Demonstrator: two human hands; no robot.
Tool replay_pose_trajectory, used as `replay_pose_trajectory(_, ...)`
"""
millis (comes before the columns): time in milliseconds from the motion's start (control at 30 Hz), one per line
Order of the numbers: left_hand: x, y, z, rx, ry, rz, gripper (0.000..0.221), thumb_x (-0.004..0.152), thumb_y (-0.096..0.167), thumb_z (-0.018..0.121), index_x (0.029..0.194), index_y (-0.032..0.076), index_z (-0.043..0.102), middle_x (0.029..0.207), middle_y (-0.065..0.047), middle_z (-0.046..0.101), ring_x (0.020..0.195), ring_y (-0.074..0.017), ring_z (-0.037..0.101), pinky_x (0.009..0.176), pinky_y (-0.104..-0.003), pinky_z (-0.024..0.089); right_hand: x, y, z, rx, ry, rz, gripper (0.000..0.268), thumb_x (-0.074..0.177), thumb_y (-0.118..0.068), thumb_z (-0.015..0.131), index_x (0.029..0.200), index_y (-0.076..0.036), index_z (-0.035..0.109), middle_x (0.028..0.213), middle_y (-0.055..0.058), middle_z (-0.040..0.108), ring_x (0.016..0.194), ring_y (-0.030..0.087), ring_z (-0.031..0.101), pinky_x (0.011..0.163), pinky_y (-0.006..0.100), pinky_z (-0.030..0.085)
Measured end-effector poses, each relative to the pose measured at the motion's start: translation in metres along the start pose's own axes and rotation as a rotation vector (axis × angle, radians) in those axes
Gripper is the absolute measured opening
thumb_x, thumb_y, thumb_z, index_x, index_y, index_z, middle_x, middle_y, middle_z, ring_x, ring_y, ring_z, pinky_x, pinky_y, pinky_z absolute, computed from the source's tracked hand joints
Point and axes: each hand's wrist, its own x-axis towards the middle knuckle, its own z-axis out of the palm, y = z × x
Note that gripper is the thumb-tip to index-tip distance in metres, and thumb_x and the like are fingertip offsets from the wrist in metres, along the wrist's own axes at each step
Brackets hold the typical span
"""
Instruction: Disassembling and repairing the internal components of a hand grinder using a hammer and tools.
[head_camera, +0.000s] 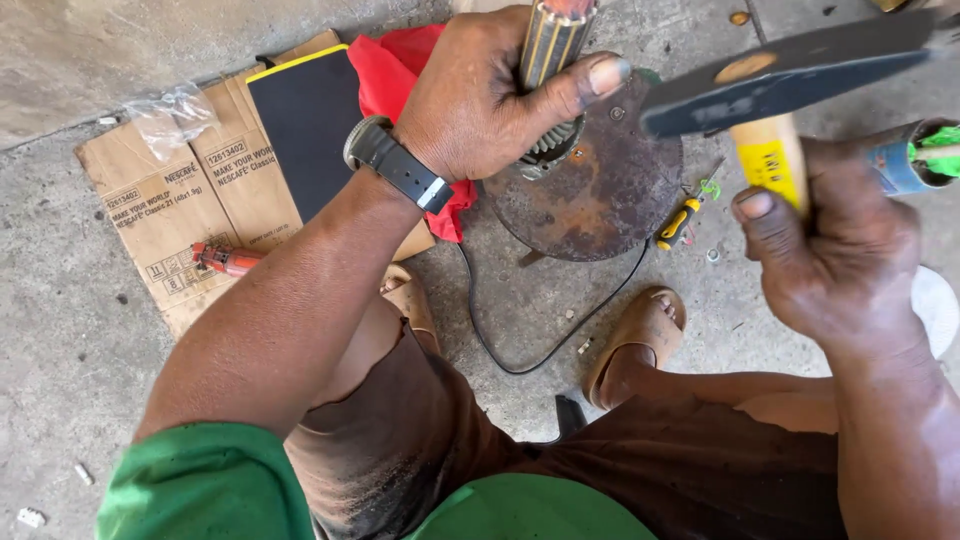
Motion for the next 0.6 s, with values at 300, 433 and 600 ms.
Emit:
replay_pose_trajectory(300, -0.008, -0.015, 0.007, -0.176, 0.037, -0.086, 0.040, 0.109, 0.045, 0.057, 0.099, 0.009, 0.073, 0.072, 0.000, 0.055, 0.065, -0.0130, 0.056, 0.056, -0.034, 0.042, -0.006, -0.006, 0.012, -0.426, -0.100, -0.033, 0.052, 0.117, -0.014, 0.070, 0.162, 0.009, 0.056, 0.102, 0.020, 0.070, 0.068, 0.023, 0.058, 0.064, 0.038, 0.055)
replay_pose_trajectory(433, -0.013, -0.016, 0.008, -0.263, 0.093, -0.165, 0.036, 0.106, 0.042, 0.061, 0.095, 0.010, 0.073, 0.072, 0.003, 0.047, 0.068, -0.0097, 0.047, 0.058, -0.034, 0.042, 0.001, -0.018, 0.023, -0.445, -0.109, -0.046, 0.049, 0.116, -0.007, 0.073, 0.159, 0.013, 0.059, 0.130, 0.036, 0.073, 0.104, 0.038, 0.072, 0.087, 0.044, 0.057)
replay_pose_trajectory(600, -0.012, -0.013, 0.010, -0.332, 0.143, -0.174, 0.032, 0.105, 0.038, 0.064, 0.103, 0.009, 0.076, 0.082, 0.005, 0.063, 0.085, -0.0046, 0.061, 0.066, -0.031, 0.056, 0.004, -0.017, 0.027, -0.466, -0.136, -0.057, 0.055, 0.115, -0.009, 0.075, 0.163, 0.008, 0.056, 0.123, 0.031, 0.073, 0.100, 0.040, 0.073, 0.082, 0.046, 0.059)
